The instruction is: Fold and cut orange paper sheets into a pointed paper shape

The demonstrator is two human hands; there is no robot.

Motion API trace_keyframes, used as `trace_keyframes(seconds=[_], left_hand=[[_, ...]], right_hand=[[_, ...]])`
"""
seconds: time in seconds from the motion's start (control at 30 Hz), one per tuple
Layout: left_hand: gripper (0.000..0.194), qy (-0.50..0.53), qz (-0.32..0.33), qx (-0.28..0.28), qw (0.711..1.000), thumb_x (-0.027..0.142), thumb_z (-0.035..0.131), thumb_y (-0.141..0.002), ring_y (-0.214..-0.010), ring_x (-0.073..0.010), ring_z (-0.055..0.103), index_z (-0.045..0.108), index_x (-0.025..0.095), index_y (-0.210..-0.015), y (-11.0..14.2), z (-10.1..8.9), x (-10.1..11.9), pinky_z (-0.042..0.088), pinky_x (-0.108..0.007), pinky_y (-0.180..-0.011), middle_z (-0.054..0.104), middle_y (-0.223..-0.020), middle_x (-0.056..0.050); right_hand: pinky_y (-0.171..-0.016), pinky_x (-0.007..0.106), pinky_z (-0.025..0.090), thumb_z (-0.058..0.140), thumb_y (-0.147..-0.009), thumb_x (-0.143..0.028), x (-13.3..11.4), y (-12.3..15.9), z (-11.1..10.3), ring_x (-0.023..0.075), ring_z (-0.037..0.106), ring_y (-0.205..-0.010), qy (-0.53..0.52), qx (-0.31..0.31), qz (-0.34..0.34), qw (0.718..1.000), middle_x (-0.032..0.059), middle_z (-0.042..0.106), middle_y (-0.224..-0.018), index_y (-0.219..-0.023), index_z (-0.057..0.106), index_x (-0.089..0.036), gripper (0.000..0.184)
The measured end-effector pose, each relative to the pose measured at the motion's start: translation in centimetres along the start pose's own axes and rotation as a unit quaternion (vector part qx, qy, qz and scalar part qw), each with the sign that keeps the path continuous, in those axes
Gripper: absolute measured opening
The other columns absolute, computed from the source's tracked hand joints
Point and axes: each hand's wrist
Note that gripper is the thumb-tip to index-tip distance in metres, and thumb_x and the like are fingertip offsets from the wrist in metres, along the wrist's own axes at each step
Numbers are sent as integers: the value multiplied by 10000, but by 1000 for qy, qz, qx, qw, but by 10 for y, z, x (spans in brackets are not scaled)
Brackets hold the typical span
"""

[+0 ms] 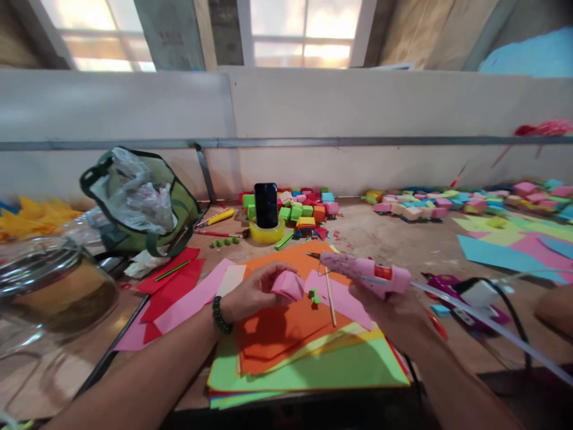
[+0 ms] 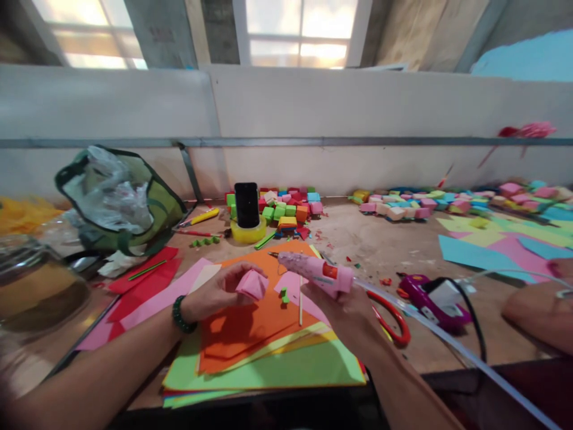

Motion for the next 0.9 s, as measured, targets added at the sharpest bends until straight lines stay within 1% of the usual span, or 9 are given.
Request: trace_keyframes(seconds=[0.07,0.13,0.2,0.3,0.37,0.5,0.53,0.7,0.9], left_hand=[[489,12,-1,2,1000,257,822,-643,-935,-217,577,589,226,-1072,0,-1,-1,483,-312,-757,627,-1041,-72],[483,13,1,7,1000,265,819,-645,-941,-217,572,582,223,-1064,0,-2,-3,483,-308,-756,622,-1053,-73],[459,7,3,13,1000,269,820,-642,-931,-209,566,586,205,-1032,-1,-2,-3,479,-297,-755,619,-1039,-71],[432,-5,4,26,1000,272,820,-635,-858,-177,555,591,185,-991,0,-2,-1,469,-267,-717,607,-962,-49],[427,-6,2,42,999,266,820,-630,-810,-157,543,596,187,-985,0,-2,0,460,-251,-685,592,-916,-27],[414,1,23,95,995,228,799,-652,-842,-147,547,609,197,-1018,0,-9,0,443,-231,-725,608,-927,-13],[412,7,31,107,994,219,794,-657,-857,-144,550,613,196,-1026,-1,-11,0,438,-227,-747,618,-940,-14],[393,69,33,167,983,301,775,-679,-904,-152,578,630,207,-1032,-3,-25,3,442,-231,-762,649,-989,-22],[370,96,39,206,973,359,757,-688,-901,-165,603,642,226,-1014,-4,-38,0,454,-266,-776,666,-1003,-12]], right_hand=[[-659,323,562,630,-781,-497,5,1,-1,236,676,-749,43,54,36,997,49,726,-759,-1068,711,-231,400],[-442,273,480,636,-743,-541,13,3,-4,173,573,-482,84,106,68,988,11,623,-536,-972,727,-209,413],[-366,255,394,623,-725,-572,21,4,-8,141,484,-405,106,137,66,983,-3,567,-493,-916,718,-202,427],[-401,269,396,577,-731,-607,30,-3,-23,169,516,-467,155,176,43,971,9,573,-524,-889,695,-203,449],[-447,282,408,550,-733,-630,33,-16,-41,198,550,-527,236,216,43,947,15,558,-509,-787,677,-204,448],[-491,289,358,393,-824,-649,39,-52,-84,222,585,-586,490,212,135,835,49,518,-478,-512,531,-217,551],[-493,294,346,374,-834,-651,42,-60,-94,231,593,-598,506,213,155,821,61,511,-470,-470,493,-219,577],[-536,304,388,372,-847,-674,75,-92,-120,233,618,-616,533,184,224,795,58,538,-489,-489,533,-199,616],[-696,325,528,511,-918,-441,108,-103,-121,146,626,-758,517,108,270,805,31,651,-921,-989,620,-145,323]])
Point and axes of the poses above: each hand's wrist, its own y-axis away from the middle knuckle, its own z-axis out of the palm, x = y × z
